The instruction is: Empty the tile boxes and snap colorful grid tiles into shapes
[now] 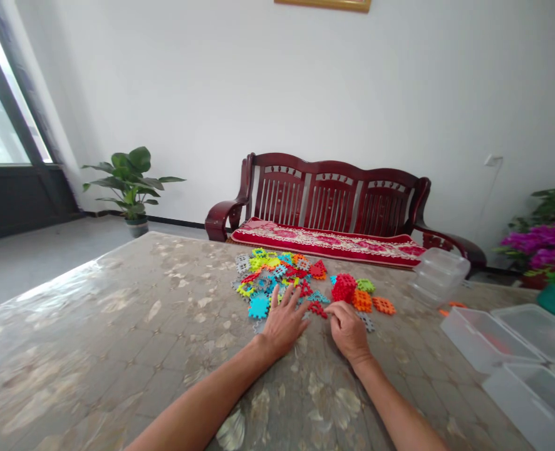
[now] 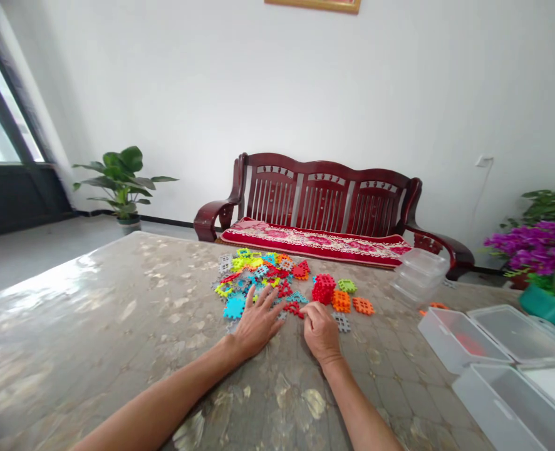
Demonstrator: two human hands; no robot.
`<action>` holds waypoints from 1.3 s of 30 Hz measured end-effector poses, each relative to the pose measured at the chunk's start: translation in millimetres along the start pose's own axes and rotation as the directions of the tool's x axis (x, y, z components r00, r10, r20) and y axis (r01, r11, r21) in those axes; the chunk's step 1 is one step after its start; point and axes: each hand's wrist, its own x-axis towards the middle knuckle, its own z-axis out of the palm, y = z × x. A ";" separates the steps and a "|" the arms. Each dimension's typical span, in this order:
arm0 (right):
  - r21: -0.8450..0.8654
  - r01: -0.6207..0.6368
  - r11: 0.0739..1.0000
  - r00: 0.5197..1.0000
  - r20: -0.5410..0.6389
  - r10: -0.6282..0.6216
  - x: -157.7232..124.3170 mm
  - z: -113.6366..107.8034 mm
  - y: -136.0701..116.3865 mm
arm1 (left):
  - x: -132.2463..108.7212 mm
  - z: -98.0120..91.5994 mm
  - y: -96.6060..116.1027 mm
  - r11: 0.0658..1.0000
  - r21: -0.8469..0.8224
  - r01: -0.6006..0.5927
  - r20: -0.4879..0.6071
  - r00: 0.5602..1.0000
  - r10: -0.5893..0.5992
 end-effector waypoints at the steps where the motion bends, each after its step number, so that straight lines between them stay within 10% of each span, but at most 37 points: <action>1: 0.002 -0.003 1.000 1.000 0.001 0.003 0.0 0.3 -0.3 | -5.6 -5.5 -5.2 0.999 0.002 0.052 -0.017 0.999 -0.052; 11: -0.024 0.012 1.000 0.999 0.043 -0.011 -0.6 4.2 0.1 | -44.1 -23.0 -59.0 0.829 0.123 0.545 0.128 0.820 -0.558; 39: -0.196 -0.047 0.979 0.933 0.342 0.113 7.7 -2.4 -22.9 | -44.8 -0.5 -65.5 0.912 0.138 0.387 0.088 0.912 -0.400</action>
